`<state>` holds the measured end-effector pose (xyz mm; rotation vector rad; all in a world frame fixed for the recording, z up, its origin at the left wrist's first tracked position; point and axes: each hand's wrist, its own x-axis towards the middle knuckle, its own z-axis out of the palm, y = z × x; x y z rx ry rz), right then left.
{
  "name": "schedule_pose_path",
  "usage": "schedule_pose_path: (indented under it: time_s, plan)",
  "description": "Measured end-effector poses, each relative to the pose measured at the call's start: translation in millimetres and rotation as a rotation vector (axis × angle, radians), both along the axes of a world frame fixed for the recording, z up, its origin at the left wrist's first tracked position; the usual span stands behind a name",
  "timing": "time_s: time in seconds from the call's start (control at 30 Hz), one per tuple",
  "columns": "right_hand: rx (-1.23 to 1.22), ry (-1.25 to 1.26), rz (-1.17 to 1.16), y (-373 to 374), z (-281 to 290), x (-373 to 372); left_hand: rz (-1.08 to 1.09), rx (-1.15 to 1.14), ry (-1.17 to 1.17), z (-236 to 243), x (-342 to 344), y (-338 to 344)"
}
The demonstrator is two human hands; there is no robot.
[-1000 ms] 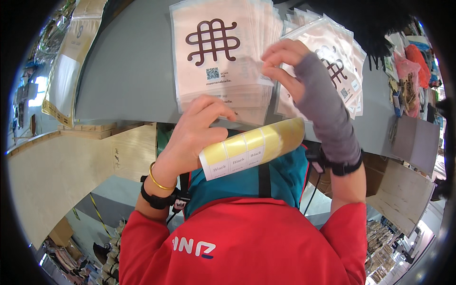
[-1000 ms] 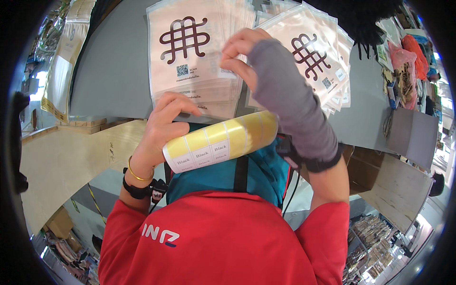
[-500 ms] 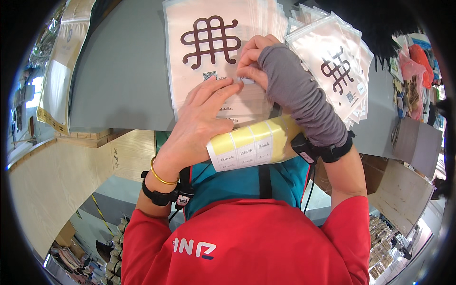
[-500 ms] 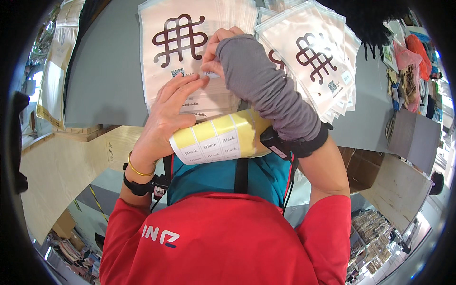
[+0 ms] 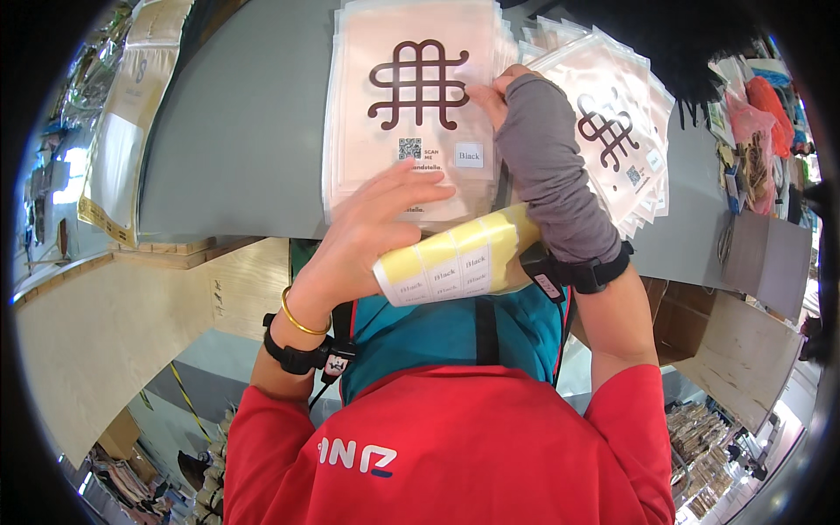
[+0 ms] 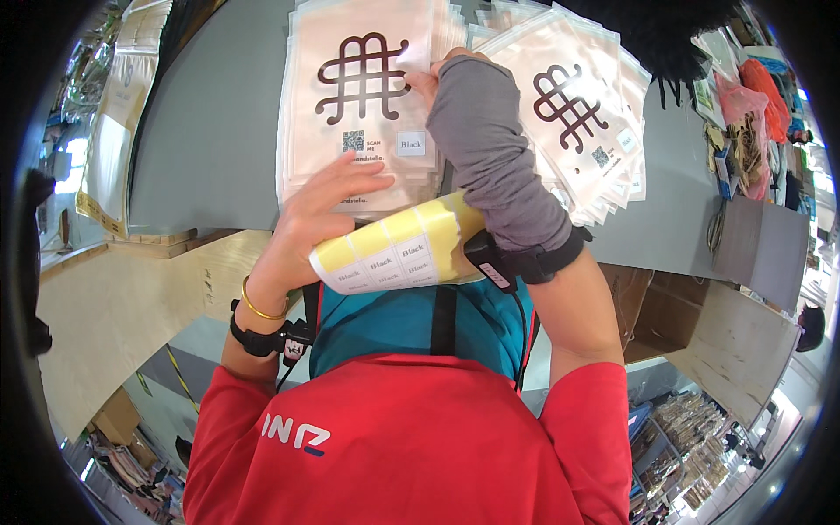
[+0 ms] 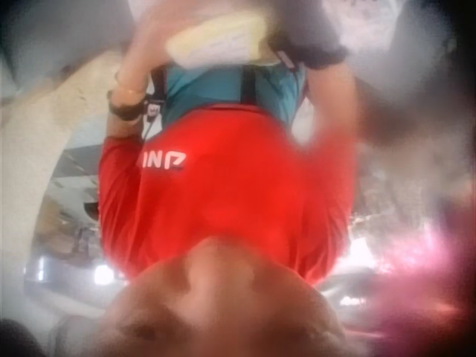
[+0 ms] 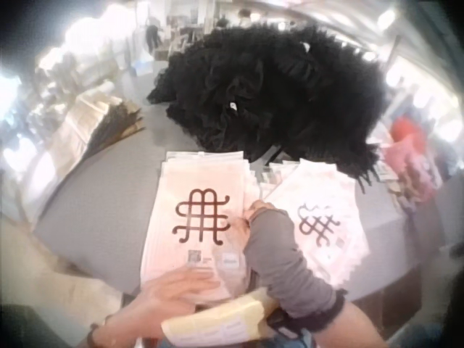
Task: The person repeatedly peels small labels from a roll and affixes them to the front of clear plastic bags containing black hair extensions. The labeled bags are stacked on the table as the task proceeds.
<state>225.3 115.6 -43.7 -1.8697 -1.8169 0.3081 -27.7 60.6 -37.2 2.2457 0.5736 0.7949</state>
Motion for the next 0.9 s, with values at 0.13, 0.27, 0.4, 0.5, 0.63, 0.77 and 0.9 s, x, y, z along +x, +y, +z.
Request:
schedule_pose_path:
  time_s: [0.13, 0.27, 0.4, 0.5, 0.63, 0.77, 0.9]
  plan:
    - [0.113, 0.027, 0.018, -6.4, 14.8, 40.4, -0.080, -0.154, -0.141, 1.5, -11.6, -9.8]
    - [-0.100, 0.242, -0.172, 1.6, 21.1, 138.2, -0.085, -0.371, -0.117, 7.3, -23.4, -19.1]
    - [-0.126, 0.126, -0.172, 20.8, -9.8, 232.6, -0.084, -0.527, -0.106, 10.6, -18.3, -20.8]
    - [-0.093, -0.093, -0.194, 13.8, -6.4, 256.2, -0.088, -0.588, -0.104, 8.8, -8.6, -19.5]
    - [0.353, -0.610, -0.150, -29.6, 50.5, 175.9, -0.062, -0.569, -0.121, 7.7, -0.5, -21.1]
    - [-0.074, 0.170, 0.393, -105.2, 77.8, 42.2, -0.117, -0.555, -0.094, 7.9, 12.7, -15.6]
    - [-0.120, 0.152, 0.303, -134.7, 55.6, -9.5, 0.094, -0.524, -0.163, 16.2, 22.2, -27.6]
